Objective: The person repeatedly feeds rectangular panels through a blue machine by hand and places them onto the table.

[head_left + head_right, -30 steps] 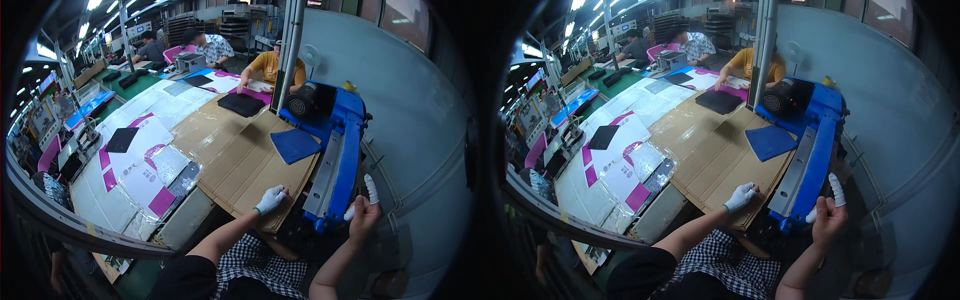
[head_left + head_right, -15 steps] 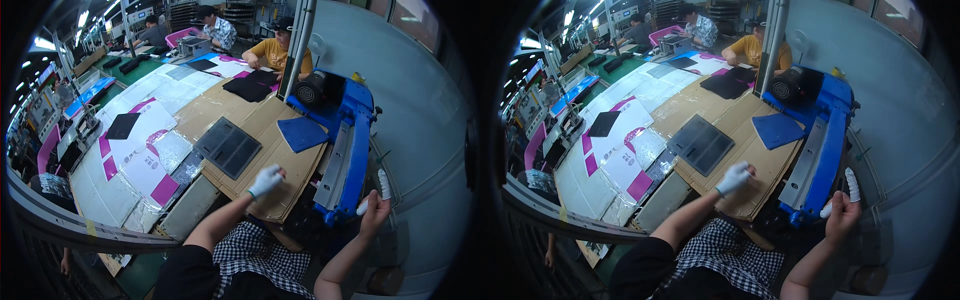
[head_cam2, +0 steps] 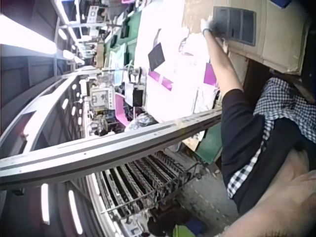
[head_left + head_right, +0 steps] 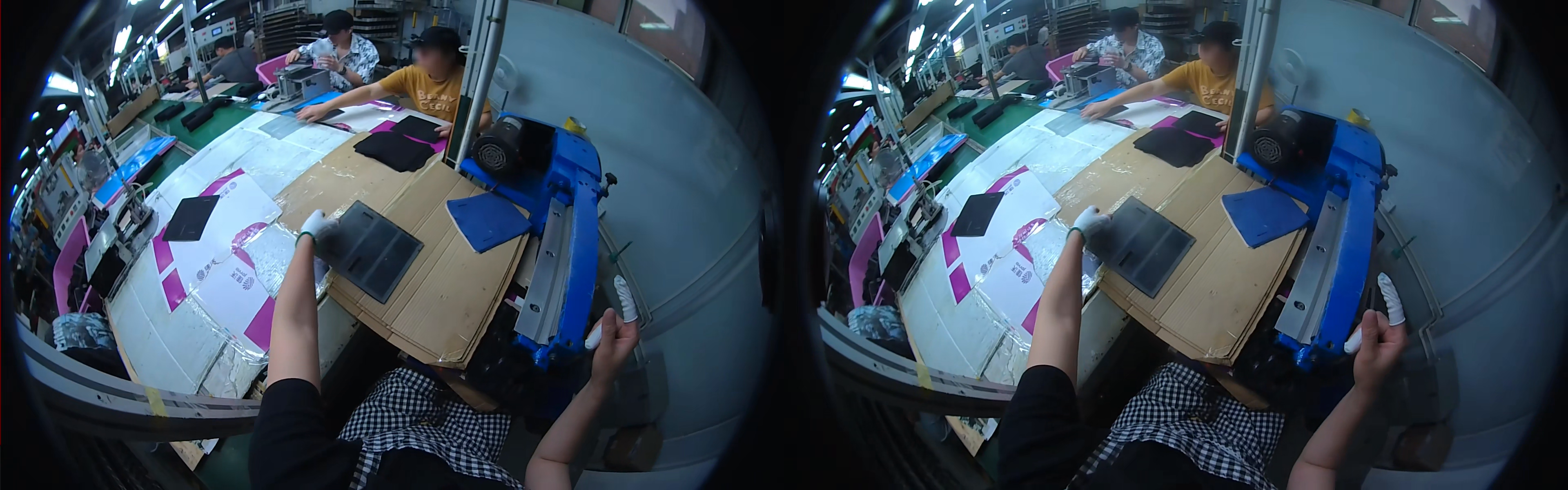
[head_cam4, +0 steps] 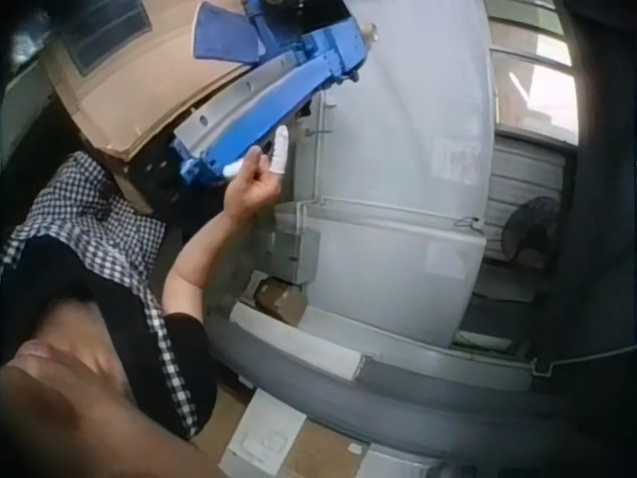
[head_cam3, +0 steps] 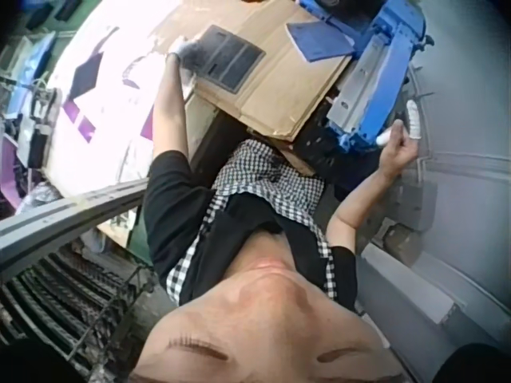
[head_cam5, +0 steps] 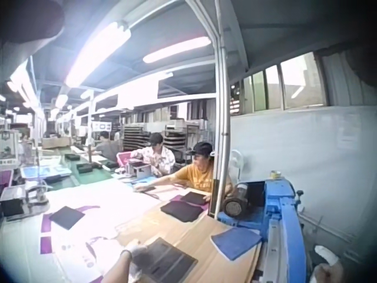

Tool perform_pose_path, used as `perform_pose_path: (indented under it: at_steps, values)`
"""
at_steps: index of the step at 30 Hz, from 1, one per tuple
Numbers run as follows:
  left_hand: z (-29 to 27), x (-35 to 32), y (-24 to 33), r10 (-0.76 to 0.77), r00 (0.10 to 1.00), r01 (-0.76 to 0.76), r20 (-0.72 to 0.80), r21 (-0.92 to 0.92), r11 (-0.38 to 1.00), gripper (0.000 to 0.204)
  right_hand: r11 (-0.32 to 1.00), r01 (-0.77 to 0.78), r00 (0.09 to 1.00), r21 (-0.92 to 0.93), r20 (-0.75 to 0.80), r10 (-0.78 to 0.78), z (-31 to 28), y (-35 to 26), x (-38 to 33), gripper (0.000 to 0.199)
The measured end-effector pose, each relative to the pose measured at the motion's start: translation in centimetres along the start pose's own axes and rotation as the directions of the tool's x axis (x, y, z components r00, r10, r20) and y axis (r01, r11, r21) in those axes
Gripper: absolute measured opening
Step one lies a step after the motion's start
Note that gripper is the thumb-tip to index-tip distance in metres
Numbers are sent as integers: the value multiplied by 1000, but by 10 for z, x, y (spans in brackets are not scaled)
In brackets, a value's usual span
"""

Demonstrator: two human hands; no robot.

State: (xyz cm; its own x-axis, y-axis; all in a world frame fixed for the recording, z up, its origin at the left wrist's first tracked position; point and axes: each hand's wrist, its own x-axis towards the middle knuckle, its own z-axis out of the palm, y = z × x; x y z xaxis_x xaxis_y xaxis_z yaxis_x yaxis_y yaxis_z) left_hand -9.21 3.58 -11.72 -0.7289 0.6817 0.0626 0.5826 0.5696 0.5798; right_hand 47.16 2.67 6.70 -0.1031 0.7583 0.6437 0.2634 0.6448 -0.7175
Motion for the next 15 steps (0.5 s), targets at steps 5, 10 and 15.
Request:
perform_pose_path:
  at_steps: [5, 10, 15]
  values:
    - [-41, -38, -17, 95, 960, 36, 263, -453, 891, 44, 1000, -1, 998, -23, 65, 3, -2, -6, 4, 29]
    - [-54, -74, -10, 333, 857, 126, 394, -786, 606, 44, 893, -91, 957, 440, 287, -43, -2, -25, 16, 62]
    - [-88, -82, 89, 423, 873, 3, 243, -869, 494, 48, 891, -186, 978, 415, 162, 129, -17, -2, 40, 74]
